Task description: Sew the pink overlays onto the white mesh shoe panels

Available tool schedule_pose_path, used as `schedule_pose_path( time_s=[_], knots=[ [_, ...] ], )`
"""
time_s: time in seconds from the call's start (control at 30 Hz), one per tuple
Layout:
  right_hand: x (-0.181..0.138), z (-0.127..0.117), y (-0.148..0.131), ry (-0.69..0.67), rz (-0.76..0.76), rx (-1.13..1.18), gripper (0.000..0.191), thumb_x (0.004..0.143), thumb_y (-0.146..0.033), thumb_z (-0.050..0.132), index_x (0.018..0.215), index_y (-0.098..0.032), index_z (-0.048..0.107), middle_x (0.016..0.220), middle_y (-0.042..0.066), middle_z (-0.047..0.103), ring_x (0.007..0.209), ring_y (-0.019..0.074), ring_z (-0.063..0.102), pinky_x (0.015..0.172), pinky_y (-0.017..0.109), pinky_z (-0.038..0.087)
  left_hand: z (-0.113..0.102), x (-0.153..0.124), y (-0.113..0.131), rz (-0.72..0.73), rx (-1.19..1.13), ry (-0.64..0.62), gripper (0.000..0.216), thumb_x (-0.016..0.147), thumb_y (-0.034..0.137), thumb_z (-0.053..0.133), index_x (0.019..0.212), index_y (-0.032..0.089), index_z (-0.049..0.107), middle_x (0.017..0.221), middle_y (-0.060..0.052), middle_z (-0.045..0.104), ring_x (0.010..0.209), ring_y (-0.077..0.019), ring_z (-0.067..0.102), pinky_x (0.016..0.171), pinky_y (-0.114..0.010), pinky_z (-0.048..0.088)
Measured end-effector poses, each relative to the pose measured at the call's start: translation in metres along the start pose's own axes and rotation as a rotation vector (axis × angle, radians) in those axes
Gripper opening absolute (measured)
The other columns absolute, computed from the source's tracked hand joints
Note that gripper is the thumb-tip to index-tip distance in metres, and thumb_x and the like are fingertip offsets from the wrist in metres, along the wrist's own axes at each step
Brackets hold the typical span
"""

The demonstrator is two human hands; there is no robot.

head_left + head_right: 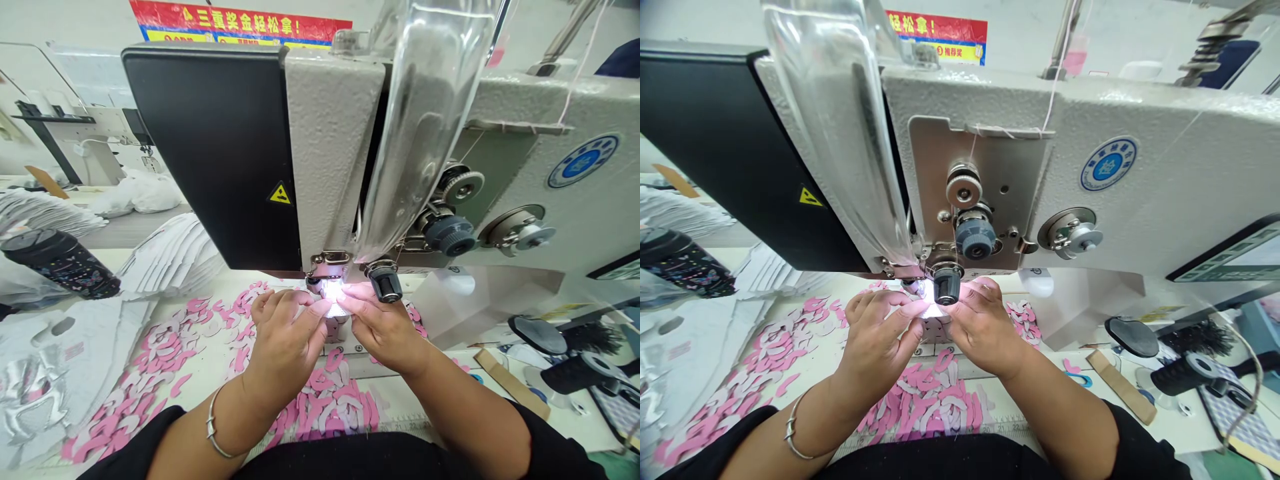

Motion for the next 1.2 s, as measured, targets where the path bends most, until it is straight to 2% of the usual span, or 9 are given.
schedule_pose_path(
  time_s=[0.17,0.3,0.43,0.6,0.73,0.83,1.0,1.2],
  knots=[
    [-0.002,-0.002,-0.014,0.034,-0.020,-0.098,0.034,0.089,-0.009,0.056,0.119,-0.021,0.064,0.107,0.007,0.070,0.104,0.0235,0.062,0.095,0.044,0.048,-0.004,0.001,-0.003,-0.001,0.004,0.033,0.024,0.083,0.012,0.065,0.100,0.026,0.072,0.098,-0.006,0.066,0.097,-0.0253,0.059,0.094,-0.049,0.036],
    [0.000,0.006,-0.028,-0.061,0.010,-0.198,0.032,0.092,-0.013,0.055,0.123,-0.017,0.062,0.106,0.008,0.070,0.096,0.0231,0.063,0.089,0.042,0.049,-0.001,0.002,-0.013,0.006,-0.046,0.054,0.021,0.083,0.012,0.064,0.097,0.026,0.072,0.099,-0.006,0.064,0.096,-0.0245,0.058,0.091,-0.047,0.037],
    [0.002,0.011,-0.040,-0.134,0.016,-0.272,0.035,0.094,-0.018,0.053,0.128,-0.013,0.060,0.107,0.010,0.069,0.096,0.0244,0.061,0.092,0.043,0.047,0.004,0.002,-0.024,0.012,-0.148,0.063,0.018,0.084,0.014,0.064,0.095,0.026,0.071,0.100,-0.005,0.063,0.095,-0.0226,0.058,0.090,-0.045,0.038],
    [0.002,0.014,-0.035,-0.222,0.011,-0.259,0.035,0.094,-0.021,0.053,0.128,-0.015,0.060,0.110,0.011,0.067,0.100,0.0270,0.060,0.096,0.047,0.047,0.006,0.002,-0.026,0.017,-0.164,0.053,0.018,0.084,0.013,0.065,0.094,0.026,0.072,0.101,-0.005,0.063,0.097,-0.0228,0.058,0.091,-0.045,0.039],
    [0.002,0.008,-0.025,-0.173,0.011,-0.215,0.041,0.089,-0.019,0.056,0.130,-0.021,0.058,0.112,0.012,0.065,0.112,0.0295,0.057,0.093,0.046,0.051,0.006,0.001,-0.026,0.018,-0.169,0.053,0.017,0.084,0.014,0.065,0.094,0.027,0.072,0.102,-0.005,0.063,0.096,-0.0223,0.057,0.090,-0.045,0.039],
    [-0.001,0.008,-0.024,-0.136,-0.008,-0.211,0.043,0.089,-0.020,0.056,0.132,-0.021,0.057,0.112,0.012,0.064,0.110,0.0292,0.057,0.094,0.046,0.052,0.006,0.001,-0.026,0.014,-0.177,0.057,0.016,0.085,0.015,0.065,0.094,0.027,0.072,0.102,-0.005,0.063,0.096,-0.0219,0.057,0.090,-0.044,0.039],
    [-0.003,0.012,-0.026,-0.113,0.017,-0.201,0.045,0.088,-0.021,0.058,0.133,-0.019,0.057,0.115,0.013,0.062,0.112,0.0307,0.055,0.097,0.050,0.050,0.005,0.002,-0.029,-0.005,-0.200,0.067,0.013,0.086,0.015,0.065,0.092,0.025,0.072,0.102,-0.005,0.063,0.096,-0.0216,0.058,0.090,-0.044,0.041],
    [-0.007,0.017,-0.026,-0.013,0.047,-0.149,0.045,0.086,-0.021,0.060,0.130,-0.019,0.057,0.116,0.013,0.061,0.116,0.0313,0.054,0.104,0.054,0.045,0.015,-0.004,-0.041,-0.049,-0.242,0.067,0.015,0.087,0.013,0.065,0.095,0.024,0.071,0.109,-0.005,0.059,0.102,-0.0214,0.058,0.091,-0.043,0.046]
  ],
)
Point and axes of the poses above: each hand's wrist, its own x-axis towards the middle knuckle, its own z-axis out of the palm, y = z × x, the point moved 10 cm from there along x, towards the middle knuckle
